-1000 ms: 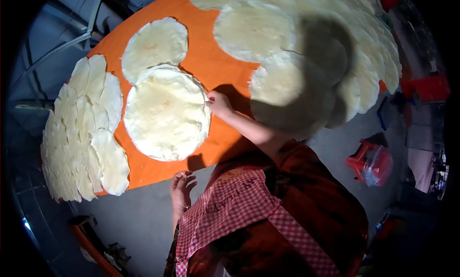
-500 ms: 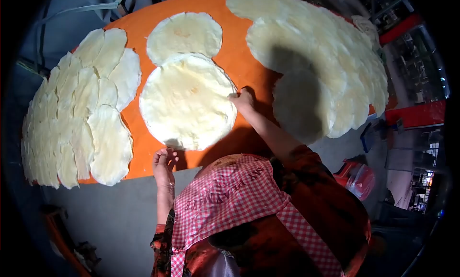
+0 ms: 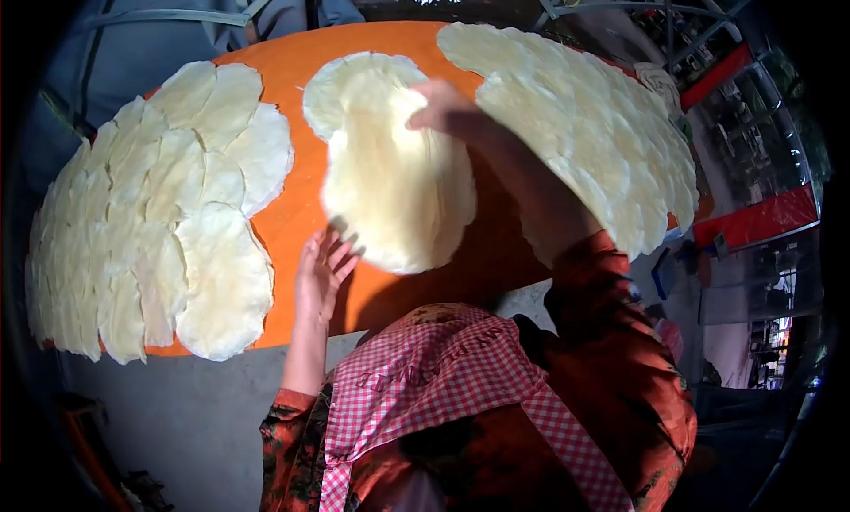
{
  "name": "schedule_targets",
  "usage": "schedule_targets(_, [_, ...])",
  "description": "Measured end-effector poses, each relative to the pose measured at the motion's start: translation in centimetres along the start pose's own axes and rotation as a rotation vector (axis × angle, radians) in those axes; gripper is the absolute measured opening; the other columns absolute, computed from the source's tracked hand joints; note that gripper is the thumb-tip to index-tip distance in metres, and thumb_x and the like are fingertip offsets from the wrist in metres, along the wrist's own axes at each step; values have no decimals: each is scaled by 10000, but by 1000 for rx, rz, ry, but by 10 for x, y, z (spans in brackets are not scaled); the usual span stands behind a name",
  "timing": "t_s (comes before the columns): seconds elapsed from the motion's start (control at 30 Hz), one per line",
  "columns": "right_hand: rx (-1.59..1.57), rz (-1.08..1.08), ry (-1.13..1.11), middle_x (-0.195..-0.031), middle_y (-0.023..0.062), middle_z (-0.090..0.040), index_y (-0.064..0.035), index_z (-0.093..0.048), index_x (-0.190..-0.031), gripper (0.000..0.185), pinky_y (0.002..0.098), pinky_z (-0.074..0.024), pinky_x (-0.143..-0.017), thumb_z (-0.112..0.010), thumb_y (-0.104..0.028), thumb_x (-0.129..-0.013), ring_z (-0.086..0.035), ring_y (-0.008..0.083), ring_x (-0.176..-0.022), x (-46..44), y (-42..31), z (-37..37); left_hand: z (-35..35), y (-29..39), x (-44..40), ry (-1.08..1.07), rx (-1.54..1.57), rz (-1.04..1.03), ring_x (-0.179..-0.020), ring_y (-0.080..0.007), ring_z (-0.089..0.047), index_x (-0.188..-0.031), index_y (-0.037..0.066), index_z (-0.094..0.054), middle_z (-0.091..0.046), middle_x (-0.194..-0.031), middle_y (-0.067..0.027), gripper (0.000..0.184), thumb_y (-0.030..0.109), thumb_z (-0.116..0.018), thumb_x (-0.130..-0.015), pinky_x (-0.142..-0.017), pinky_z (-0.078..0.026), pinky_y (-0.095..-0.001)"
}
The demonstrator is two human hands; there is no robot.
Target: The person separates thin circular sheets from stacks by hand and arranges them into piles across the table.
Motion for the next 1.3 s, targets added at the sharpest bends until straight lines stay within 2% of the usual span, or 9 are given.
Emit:
schedule_targets(0.17, [765, 125, -116, -876, 168, -654, -19, -627, -1019, 337, 391, -508, -724, -588, -54, -687, -632, 327, -802, -3, -114, -97, -52, 39, -10, -295, 357, -19, -1292, -317, -396, -1386, 126, -346, -374, -1410, -132, 701, 611, -460, -893, -1031, -390, -489])
schedule_targets(0.27, [948, 72, -219, -865, 142, -639, -23, -615, -947, 278, 420, -506, -737, -617, -64, -672, -624, 342, -823, 20, -64, -182, -48, 38, -6, -224, 638, -3, -1286, -308, -400, -1406, 139, -330, -386, -1410, -119, 783, 689, -433, -858, -1062, -347, -496])
schedule_targets(0.4, [682, 44, -231, -933, 134, -622, -13, -624, -995, 397, 387, -489, -788, -736, -193, -659, -616, 284, -887, 47, 61, -237, 18, -5, -17, 23, 467, -85, -1296, -302, -381, -1428, 133, -305, -383, -1426, -105, 851, 739, -385, -836, -1087, -317, -455])
schedule_targets(0.53, [520, -20, -390, -951, 108, -613, -12, -625, -1037, 509, 349, -460, -858, -792, -277, -636, -596, 249, -928, 60, 76, -229, 32, -17, -7, 45, 482, -70, -1326, -314, -344, -1452, 116, -256, -333, -1462, -119, 859, 721, -370, -855, -1103, -298, -442])
schedule_targets(0.63, [256, -181, -385, -1030, 103, -640, -14, -649, -1039, 394, 328, -449, -892, -736, -252, -737, -598, 240, -977, 61, 101, -220, 32, -15, -7, 8, 491, -64, -1346, -321, -317, -1463, 100, -233, -306, -1479, -132, 878, 723, -358, -857, -1116, -277, -441])
schedule_targets(0.83, [61, -147, -235, -972, 144, -671, 43, -661, -941, 250, 303, -460, -828, -629, -190, -856, -614, 182, -891, 64, 125, -212, 31, -20, -2, 9, 512, 17, -1319, -316, -356, -1435, 74, -292, -365, -1447, -141, 771, 588, -470, -888, -1103, -284, -461])
schedule_targets(1.0, [0, -294, -132, -773, 105, -657, 37, -660, -928, 228, 277, -465, -713, -600, -177, -878, -578, 106, -744, 70, 129, -203, 32, -21, 8, -48, 498, 54, -1281, -315, -409, -1393, 52, -341, -422, -1395, -152, 632, 288, -530, -838, -1075, -328, -473])
schedule_targets(1.2, [24, -225, -41, -653, 141, -608, 15, -642, -830, 252, 316, -459, -625, -631, -236, -835, -578, 168, -633, 73, 109, -206, 35, -23, 5, 16, 351, 112, -1174, -283, -517, -1339, 38, -386, -522, -1283, -129, 571, 169, -562, -812, -990, -434, -439])
schedule_targets(1.3, [166, -136, -111, -740, 122, -642, 11, -640, -906, 245, 295, -475, -682, -663, -223, -835, -608, 169, -702, 73, 90, -208, 35, -23, 3, 60, 309, 121, -1142, -267, -540, -1325, 38, -395, -537, -1258, -122, 528, 145, -552, -833, -953, -463, -423])
Point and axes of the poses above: each hand's wrist, its own x-axis away from the middle knuckle, its own z-axis out of the back of the hand, y = z × x, the point moved 6 cm from there along -x, towards the middle knuckle
